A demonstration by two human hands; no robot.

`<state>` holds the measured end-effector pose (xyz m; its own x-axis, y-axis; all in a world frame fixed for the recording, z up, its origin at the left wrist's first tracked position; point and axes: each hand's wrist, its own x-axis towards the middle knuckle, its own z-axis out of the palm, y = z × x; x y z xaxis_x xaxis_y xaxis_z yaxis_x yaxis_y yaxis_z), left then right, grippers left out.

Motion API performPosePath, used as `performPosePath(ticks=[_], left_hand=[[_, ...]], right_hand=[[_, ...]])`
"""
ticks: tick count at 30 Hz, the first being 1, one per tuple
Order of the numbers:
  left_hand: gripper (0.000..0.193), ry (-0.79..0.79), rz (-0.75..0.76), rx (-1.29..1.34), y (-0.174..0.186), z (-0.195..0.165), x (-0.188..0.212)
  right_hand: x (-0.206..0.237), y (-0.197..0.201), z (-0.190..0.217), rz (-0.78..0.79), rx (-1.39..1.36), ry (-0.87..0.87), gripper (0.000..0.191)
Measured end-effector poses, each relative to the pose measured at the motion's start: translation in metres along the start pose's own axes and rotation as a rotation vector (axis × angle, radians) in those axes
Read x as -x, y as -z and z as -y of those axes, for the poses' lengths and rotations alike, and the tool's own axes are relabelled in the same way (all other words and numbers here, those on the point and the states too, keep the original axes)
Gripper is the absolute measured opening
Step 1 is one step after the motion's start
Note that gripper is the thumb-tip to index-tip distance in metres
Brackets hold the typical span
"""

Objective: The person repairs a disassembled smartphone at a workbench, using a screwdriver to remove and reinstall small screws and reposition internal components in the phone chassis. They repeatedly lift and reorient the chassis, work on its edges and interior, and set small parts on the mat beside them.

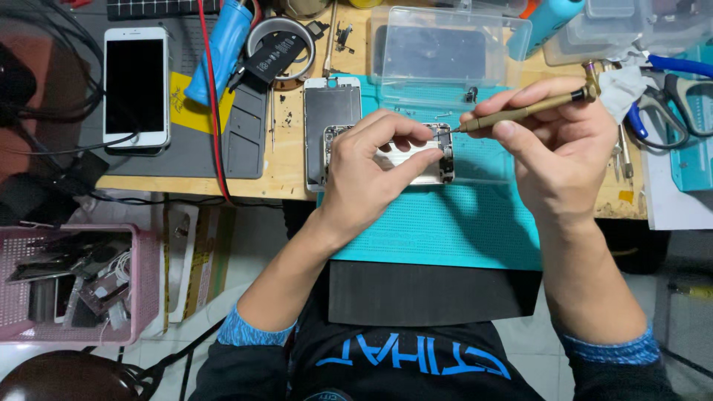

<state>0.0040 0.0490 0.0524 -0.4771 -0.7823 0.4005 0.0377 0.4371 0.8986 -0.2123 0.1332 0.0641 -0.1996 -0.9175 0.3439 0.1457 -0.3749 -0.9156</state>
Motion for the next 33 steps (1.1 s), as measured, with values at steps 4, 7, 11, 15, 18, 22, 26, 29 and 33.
performPosePath(ticks=[4,7,11,15,18,22,26,29,33], left_hand=[[0.015,0.003,-0.024,0.043,-0.003,-0.001,0.001],[0.013,-0.011,-0.025,0.070,-0.003,-0.001,0.002],[0.010,-0.034,-0.026,0.053,-0.003,-0.002,0.002],[0.008,-0.077,-0.030,0.031,-0.002,-0.004,0.002],[0.009,-0.117,-0.051,-0.032,-0.001,-0.006,0.001],[0.010,-0.169,-0.074,-0.099,-0.001,-0.007,0.002],[0.011,-0.215,-0.090,-0.163,-0.001,-0.009,0.002],[0.012,-0.253,-0.096,-0.200,0.000,-0.008,0.001],[0.012,-0.279,-0.109,-0.215,0.000,-0.007,0.001]], right_hand=[[0.003,0.001,-0.002,0.009,-0.012,0.012,0.022],[0.005,0.001,-0.001,0.011,-0.014,0.010,0.022],[0.006,0.000,0.000,0.016,-0.024,0.013,0.022],[0.005,0.001,0.001,0.033,0.003,0.029,0.021],[0.006,0.001,0.001,0.043,0.023,0.043,0.021],[0.005,-0.002,0.004,0.046,0.042,0.051,0.020],[0.003,-0.007,0.008,0.019,0.060,0.047,0.024],[0.002,-0.012,0.012,-0.002,0.087,0.036,0.026],[0.001,-0.016,0.015,0.010,0.155,0.050,0.027]])
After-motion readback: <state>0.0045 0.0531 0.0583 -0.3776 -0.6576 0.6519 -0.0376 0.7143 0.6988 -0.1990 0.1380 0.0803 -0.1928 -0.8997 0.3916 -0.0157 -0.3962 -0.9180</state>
